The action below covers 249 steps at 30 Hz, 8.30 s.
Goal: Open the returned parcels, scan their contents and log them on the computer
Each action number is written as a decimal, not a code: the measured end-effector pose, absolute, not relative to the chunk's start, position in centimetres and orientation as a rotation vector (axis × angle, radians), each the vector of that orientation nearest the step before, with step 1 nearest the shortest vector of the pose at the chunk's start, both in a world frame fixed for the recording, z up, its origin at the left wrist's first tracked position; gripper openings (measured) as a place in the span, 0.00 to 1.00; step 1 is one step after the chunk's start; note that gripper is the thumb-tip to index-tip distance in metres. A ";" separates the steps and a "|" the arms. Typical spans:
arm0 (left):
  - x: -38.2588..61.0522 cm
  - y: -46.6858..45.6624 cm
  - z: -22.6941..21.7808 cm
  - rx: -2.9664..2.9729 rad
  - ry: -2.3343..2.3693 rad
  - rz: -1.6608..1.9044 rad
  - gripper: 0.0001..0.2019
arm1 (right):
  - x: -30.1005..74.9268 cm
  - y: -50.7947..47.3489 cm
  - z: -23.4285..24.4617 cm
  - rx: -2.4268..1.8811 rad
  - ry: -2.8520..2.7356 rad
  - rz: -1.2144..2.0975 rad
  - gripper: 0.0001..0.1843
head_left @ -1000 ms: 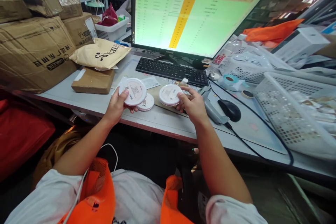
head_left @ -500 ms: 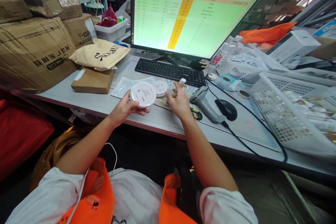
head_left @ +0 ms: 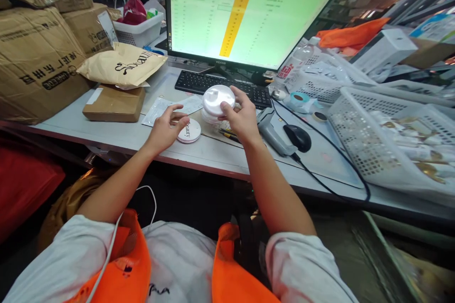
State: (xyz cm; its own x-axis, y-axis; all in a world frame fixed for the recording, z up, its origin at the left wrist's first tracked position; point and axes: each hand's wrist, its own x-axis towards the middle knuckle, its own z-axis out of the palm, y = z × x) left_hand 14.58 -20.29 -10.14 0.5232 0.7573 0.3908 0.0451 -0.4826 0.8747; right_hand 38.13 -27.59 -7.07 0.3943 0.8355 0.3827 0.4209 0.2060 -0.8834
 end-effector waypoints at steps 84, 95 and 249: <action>11.9 -14.0 -15.0 2.778 1.147 0.680 0.33 | 62.9 -41.2 -15.6 -2.282 -1.208 -0.470 0.27; 12.0 -14.8 -13.6 2.765 1.151 0.612 0.28 | 62.8 -41.3 -15.8 -2.234 -1.182 -0.489 0.30; 50.0 -9.3 -3.9 3.246 -0.073 -0.195 0.46 | 61.9 -42.5 -14.6 -2.246 -1.125 -0.346 0.25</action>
State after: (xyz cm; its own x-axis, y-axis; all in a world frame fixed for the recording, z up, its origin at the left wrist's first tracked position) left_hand 50.03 -9.32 -3.94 0.9918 -0.0379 -0.1217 -0.0511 -0.9929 -0.1078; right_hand 61.85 -42.47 -14.57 0.6074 0.6384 0.4727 0.7937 -0.4634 -0.3941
